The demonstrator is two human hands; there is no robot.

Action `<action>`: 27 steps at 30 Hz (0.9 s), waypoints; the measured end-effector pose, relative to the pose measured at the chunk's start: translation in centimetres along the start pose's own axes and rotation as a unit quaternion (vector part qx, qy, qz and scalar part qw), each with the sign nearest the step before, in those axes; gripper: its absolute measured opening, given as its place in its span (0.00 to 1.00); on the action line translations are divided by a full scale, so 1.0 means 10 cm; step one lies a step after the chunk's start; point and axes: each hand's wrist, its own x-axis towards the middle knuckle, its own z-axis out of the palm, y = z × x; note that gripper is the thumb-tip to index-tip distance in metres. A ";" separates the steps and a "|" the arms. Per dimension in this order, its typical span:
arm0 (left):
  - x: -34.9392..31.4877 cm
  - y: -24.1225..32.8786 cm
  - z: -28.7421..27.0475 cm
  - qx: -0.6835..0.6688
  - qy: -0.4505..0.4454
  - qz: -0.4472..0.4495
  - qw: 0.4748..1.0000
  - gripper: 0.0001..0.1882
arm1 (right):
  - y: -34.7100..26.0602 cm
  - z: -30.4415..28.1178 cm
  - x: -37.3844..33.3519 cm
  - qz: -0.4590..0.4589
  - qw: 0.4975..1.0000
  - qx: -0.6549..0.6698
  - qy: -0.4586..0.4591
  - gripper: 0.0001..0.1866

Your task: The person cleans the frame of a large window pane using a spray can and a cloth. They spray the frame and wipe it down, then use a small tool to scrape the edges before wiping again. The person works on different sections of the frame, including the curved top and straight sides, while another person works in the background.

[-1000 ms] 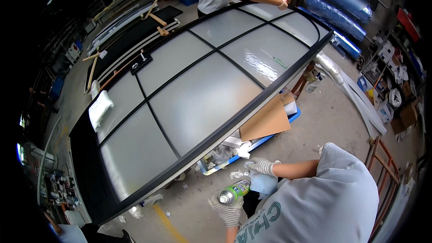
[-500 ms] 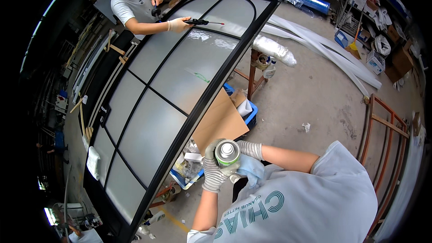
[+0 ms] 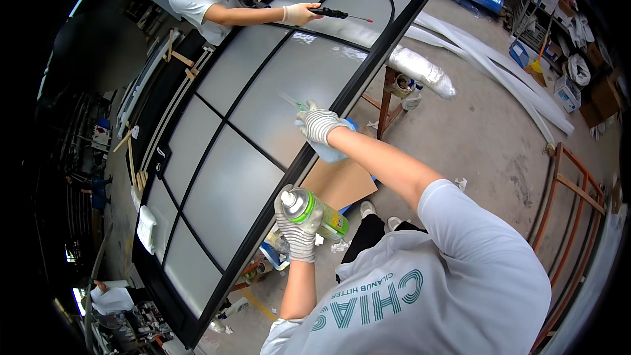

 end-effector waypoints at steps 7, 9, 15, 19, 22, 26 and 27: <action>0.19 -0.21 -0.47 0.024 0.061 0.001 0.998 0.36 | -0.26 0.08 0.69 0.090 0.953 -0.272 -0.096 0.24; 0.32 -0.19 -0.40 -0.043 0.067 -0.022 0.997 0.38 | -0.12 -0.20 0.59 0.090 0.980 -0.114 -0.133 0.25; 0.76 -0.17 -0.10 -0.052 0.000 -0.040 0.998 0.39 | 0.21 -1.22 -0.54 -0.074 0.916 0.388 -0.067 0.24; 1.08 -0.26 0.25 -0.016 -0.069 -0.042 0.997 0.39 | 0.81 -1.53 -1.31 -0.028 0.894 0.445 -0.036 0.20; 1.22 -0.16 0.76 -0.025 -0.107 -0.054 0.992 0.39 | 1.44 -1.55 -1.60 0.038 0.920 0.390 0.031 0.18; 1.37 -0.11 1.23 0.029 -0.149 -0.072 0.986 0.41 | 2.27 -1.32 -1.37 0.090 0.917 0.365 0.132 0.14; 1.38 -0.11 1.34 0.014 -0.149 -0.081 0.985 0.42 | 2.45 -1.25 -1.22 0.086 0.919 0.350 0.156 0.13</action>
